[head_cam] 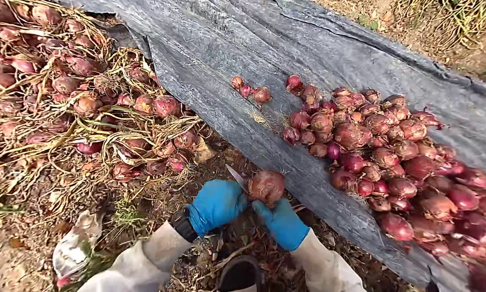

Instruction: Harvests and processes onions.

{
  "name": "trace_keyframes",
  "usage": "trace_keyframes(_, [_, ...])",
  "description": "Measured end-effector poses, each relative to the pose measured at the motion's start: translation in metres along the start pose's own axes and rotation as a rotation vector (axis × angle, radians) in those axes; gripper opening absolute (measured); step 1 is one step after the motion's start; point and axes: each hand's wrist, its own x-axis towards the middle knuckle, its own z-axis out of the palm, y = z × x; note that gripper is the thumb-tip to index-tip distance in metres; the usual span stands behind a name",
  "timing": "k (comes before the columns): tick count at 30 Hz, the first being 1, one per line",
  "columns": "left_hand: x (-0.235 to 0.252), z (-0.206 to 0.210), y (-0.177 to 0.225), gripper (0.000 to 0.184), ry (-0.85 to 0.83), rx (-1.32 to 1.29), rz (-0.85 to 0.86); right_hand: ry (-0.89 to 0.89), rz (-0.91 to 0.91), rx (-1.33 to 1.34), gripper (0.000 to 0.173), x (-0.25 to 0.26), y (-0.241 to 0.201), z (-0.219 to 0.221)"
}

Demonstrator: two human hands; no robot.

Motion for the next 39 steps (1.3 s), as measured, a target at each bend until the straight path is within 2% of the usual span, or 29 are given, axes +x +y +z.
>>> trace_keyframes(2, [0.028, -0.017, -0.032, 0.042, 0.051, 0.004, -0.23, 0.129, -0.066, 0.067, 0.06, 0.009, -0.018, -0.025])
trace_keyframes(4, [0.047, -0.019, -0.055, 0.042, 0.126, -0.05, -0.364, 0.341, -0.116, 0.087, 0.057, 0.029, -0.038, -0.055])
trace_keyframes(5, [0.054, -0.016, -0.055, 0.039, 0.135, -0.076, -0.372, 0.437, -0.101, -0.034, 0.046, 0.04, -0.043, -0.067])
trace_keyframes(6, [0.061, -0.008, -0.049, 0.037, 0.11, -0.09, -0.35, 0.489, -0.035, -0.264, 0.041, 0.048, -0.043, -0.073])
trace_keyframes(8, [0.076, 0.015, -0.029, 0.034, -0.013, -0.065, -0.281, 0.4, 0.179, -0.828, 0.083, 0.063, -0.028, -0.068])
trace_keyframes(9, [0.084, 0.025, -0.02, 0.032, -0.064, -0.052, -0.256, 0.328, 0.273, -1.027, 0.091, 0.071, -0.016, -0.064])
trace_keyframes(10, [0.092, 0.033, -0.011, 0.03, -0.088, -0.052, -0.247, 0.274, 0.325, -1.145, 0.082, 0.077, -0.006, -0.066])
trace_keyframes(11, [0.097, 0.038, -0.003, 0.028, -0.075, -0.072, -0.254, 0.273, 0.35, -1.204, 0.065, 0.082, -0.001, -0.076])
trace_keyframes(12, [0.101, 0.041, 0.004, 0.029, -0.034, -0.098, -0.276, 0.344, 0.353, -1.23, 0.049, 0.088, 0.001, -0.091])
trace_keyframes(13, [0.105, 0.041, 0.009, 0.033, 0.032, -0.127, -0.304, 0.449, 0.345, -1.221, 0.038, 0.094, -0.001, -0.109])
trace_keyframes(15, [0.116, 0.036, 0.015, 0.053, 0.147, -0.17, -0.349, 0.622, 0.324, -1.157, 0.033, 0.108, -0.009, -0.14])
trace_keyframes(17, [0.132, 0.027, 0.018, 0.071, 0.183, -0.155, -0.303, 0.668, 0.31, -1.131, 0.032, 0.119, -0.009, -0.147])
trace_keyframes(18, [0.143, 0.025, 0.019, 0.071, 0.139, -0.117, -0.29, 0.658, 0.315, -1.12, 0.03, 0.121, -0.008, -0.142])
trace_keyframes(21, [0.166, 0.027, 0.021, 0.053, 0.002, -0.1, -0.284, 0.68, 0.353, -1.045, 0.033, 0.116, -0.001, -0.129])
trace_keyframes(22, [0.161, 0.029, 0.021, 0.048, 0.026, -0.218, -0.281, 0.704, 0.346, -0.992, 0.037, 0.108, -0.001, -0.127])
trace_keyframes(25, [0.116, 0.027, 0.024, 0.039, 0.242, -1.038, -0.283, 0.708, 0.346, -0.794, 0.057, 0.072, 0.007, -0.104])
trace_keyframes(26, [0.101, 0.019, 0.03, 0.039, 0.297, -1.18, -0.278, 0.651, 0.379, -0.74, 0.065, 0.061, 0.012, -0.092])
trace_keyframes(27, [0.09, 0.008, 0.037, 0.04, 0.328, -1.193, -0.257, 0.552, 0.417, -0.697, 0.074, 0.053, 0.016, -0.078])
trace_keyframes(29, [0.076, -0.018, 0.049, 0.046, 0.296, -0.988, -0.157, 0.319, 0.437, -0.601, 0.082, 0.048, 0.017, -0.053])
trace_keyframes(30, [0.07, -0.031, 0.05, 0.05, 0.31, -0.82, -0.109, 0.256, 0.372, -0.486, 0.073, 0.05, 0.013, -0.045])
trace_keyframes(31, [0.067, -0.042, 0.044, 0.051, 0.393, -0.635, -0.091, 0.224, 0.274, -0.329, 0.057, 0.056, 0.007, -0.041])
trace_keyframes(32, [0.066, -0.05, 0.03, 0.05, 0.535, -0.444, -0.116, 0.212, 0.191, -0.18, 0.043, 0.066, -0.001, -0.044])
trace_keyframes(33, [0.068, -0.057, 0.01, 0.047, 0.656, -0.271, -0.194, 0.214, 0.176, -0.095, 0.046, 0.077, -0.017, -0.049])
trace_keyframes(34, [0.073, -0.064, -0.014, 0.042, 0.707, -0.114, -0.304, 0.208, 0.209, -0.059, 0.058, 0.088, -0.033, -0.058])
trace_keyframes(36, [0.089, -0.08, -0.054, 0.034, 0.6, 0.111, -0.523, 0.212, 0.264, -0.055, 0.066, 0.102, -0.049, -0.072])
trace_keyframes(39, [0.132, -0.084, -0.077, 0.023, 0.325, 0.234, -0.658, 0.182, 0.34, -0.067, 0.052, 0.092, -0.043, -0.062])
